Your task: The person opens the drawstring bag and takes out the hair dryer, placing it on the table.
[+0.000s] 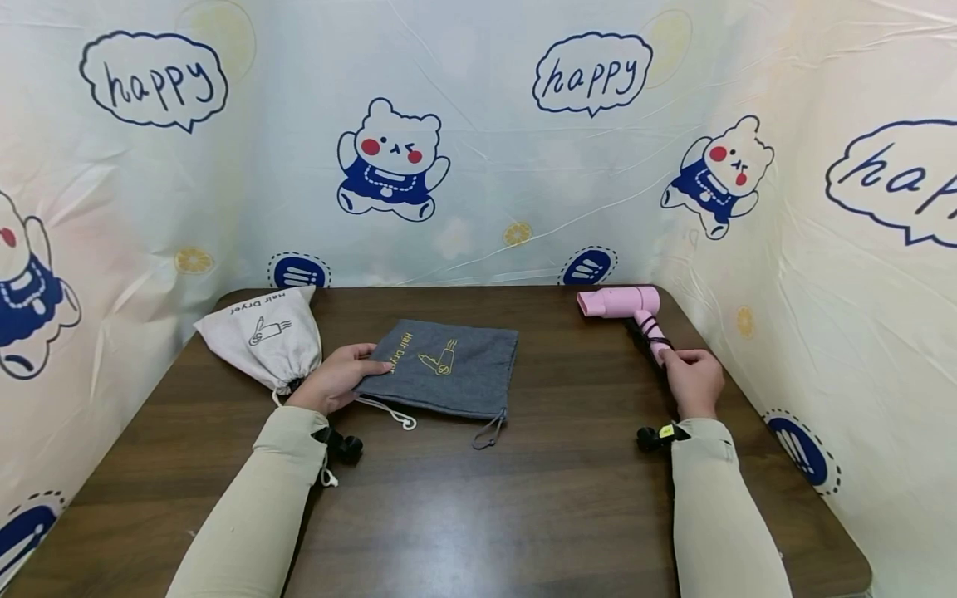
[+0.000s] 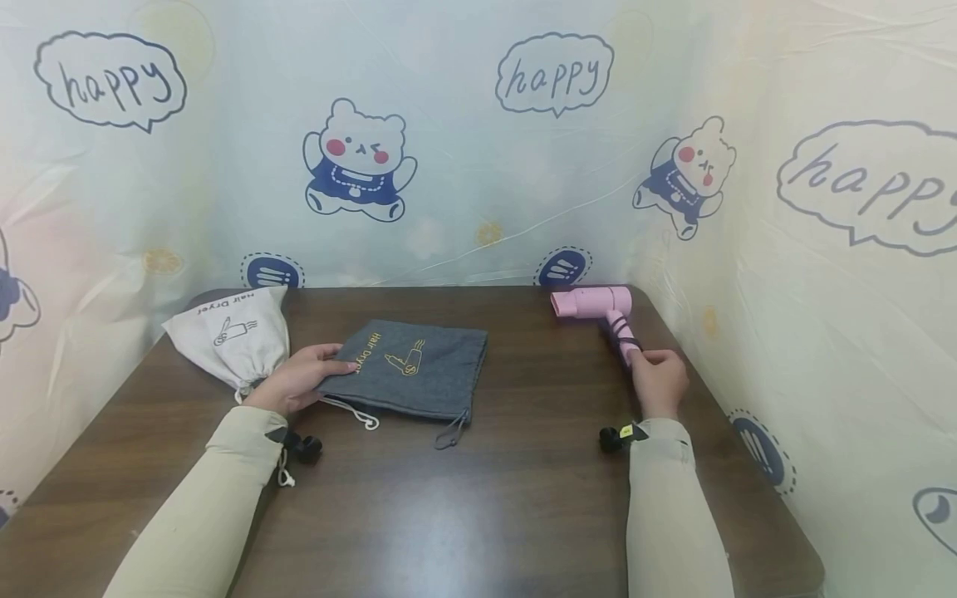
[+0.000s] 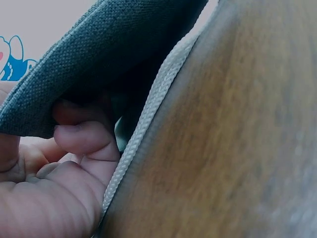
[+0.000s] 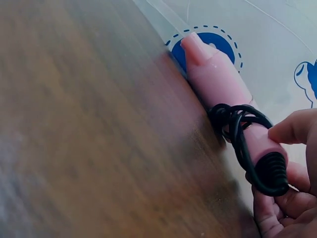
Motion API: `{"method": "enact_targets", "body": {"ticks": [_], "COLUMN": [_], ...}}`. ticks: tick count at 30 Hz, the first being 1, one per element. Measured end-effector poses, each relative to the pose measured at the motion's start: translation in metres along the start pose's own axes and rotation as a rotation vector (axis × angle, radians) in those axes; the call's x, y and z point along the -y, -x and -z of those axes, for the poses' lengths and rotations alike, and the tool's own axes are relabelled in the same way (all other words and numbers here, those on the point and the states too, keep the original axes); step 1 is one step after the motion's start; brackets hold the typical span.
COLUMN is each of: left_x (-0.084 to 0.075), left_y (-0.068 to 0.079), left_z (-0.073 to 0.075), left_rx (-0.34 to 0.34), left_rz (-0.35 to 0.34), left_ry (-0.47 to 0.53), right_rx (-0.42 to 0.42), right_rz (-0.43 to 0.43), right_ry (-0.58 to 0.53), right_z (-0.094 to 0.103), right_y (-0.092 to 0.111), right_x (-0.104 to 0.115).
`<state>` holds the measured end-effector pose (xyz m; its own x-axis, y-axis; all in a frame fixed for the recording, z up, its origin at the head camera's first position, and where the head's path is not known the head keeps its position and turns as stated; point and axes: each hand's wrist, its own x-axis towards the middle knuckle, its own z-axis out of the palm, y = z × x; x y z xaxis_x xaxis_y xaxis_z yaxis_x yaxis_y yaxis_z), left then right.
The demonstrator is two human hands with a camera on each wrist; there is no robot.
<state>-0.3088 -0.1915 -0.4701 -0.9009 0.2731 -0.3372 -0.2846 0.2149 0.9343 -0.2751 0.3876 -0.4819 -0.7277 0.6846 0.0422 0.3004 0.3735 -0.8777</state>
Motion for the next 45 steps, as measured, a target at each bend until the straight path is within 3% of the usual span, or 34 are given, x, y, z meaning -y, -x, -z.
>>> {"method": "enact_targets", "body": {"ticks": [3,14,36,45], "left_x": [0.0001,0.0011,-0.0007,-0.0014], "left_y": [0.0006,-0.0007,0.0005,-0.0006], "left_z": [0.0001,-0.0008,-0.0014,-0.0019], "left_rx": [-0.003,0.011,0.023,0.018], "left_rz": [-0.005,-0.016,-0.022,-0.008], "left_ry": [-0.016,0.077,-0.007,0.075], "right_rx": [0.015,0.048,0.051,0.049], "right_rz": [0.018,0.026,0.022,0.012], "right_ry": [0.028,0.047,0.061,0.043], "right_z": [0.0009,0.0028,0.0042,0.0037], "right_y": [0.0007,0.0018,0.0003,-0.0007], "right_x": [0.0002,0.0018,-0.0006,-0.0006]}}
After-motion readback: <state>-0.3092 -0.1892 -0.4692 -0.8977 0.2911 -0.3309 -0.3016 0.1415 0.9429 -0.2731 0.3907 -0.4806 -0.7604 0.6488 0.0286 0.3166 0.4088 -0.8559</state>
